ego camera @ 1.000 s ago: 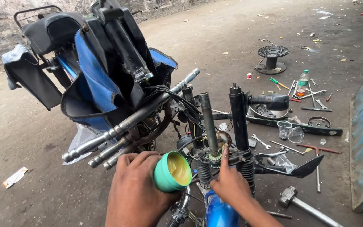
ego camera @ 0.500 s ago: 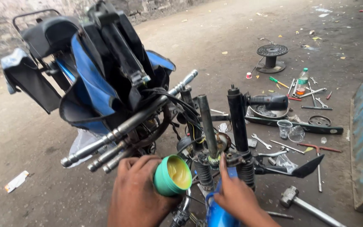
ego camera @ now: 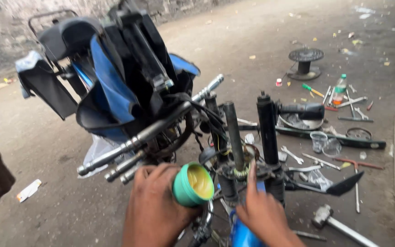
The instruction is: Greasing and assembling the steering head bearings and fork of a motorcycle.
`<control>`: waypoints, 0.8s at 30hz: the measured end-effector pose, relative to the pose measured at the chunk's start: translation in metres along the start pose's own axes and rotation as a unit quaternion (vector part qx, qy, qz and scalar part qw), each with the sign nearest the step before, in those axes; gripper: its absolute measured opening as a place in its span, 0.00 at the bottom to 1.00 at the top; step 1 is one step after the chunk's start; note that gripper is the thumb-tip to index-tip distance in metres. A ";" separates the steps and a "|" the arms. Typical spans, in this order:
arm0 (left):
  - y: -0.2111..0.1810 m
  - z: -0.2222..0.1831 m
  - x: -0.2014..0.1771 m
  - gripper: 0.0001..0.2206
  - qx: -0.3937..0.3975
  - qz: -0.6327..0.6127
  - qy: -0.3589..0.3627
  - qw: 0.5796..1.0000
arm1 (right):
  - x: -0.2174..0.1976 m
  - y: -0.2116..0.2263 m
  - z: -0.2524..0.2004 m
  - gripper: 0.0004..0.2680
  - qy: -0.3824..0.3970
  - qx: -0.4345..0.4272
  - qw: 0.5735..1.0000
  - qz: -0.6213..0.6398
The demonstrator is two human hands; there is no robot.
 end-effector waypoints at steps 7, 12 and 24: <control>0.002 0.008 -0.006 0.32 0.023 -0.013 -0.026 0.999 | 0.007 -0.004 -0.001 0.48 0.031 0.004 0.997 -0.064; -0.009 -0.005 -0.002 0.28 -0.003 -0.024 -0.024 0.999 | 0.004 -0.007 0.006 0.46 -0.058 0.000 0.998 -0.033; -0.009 -0.014 0.005 0.28 0.033 -0.054 0.042 0.997 | -0.035 -0.057 -0.085 0.41 0.028 -0.215 0.856 0.469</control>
Point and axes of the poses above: each hand's wrist, its own z-axis towards the middle knuckle, its own x-axis out of the palm, y = z × x, the point moved 3 cm from there along z, towards the middle knuckle, and after that the axes turned 13 degrees about y, right-handed, at the moved point
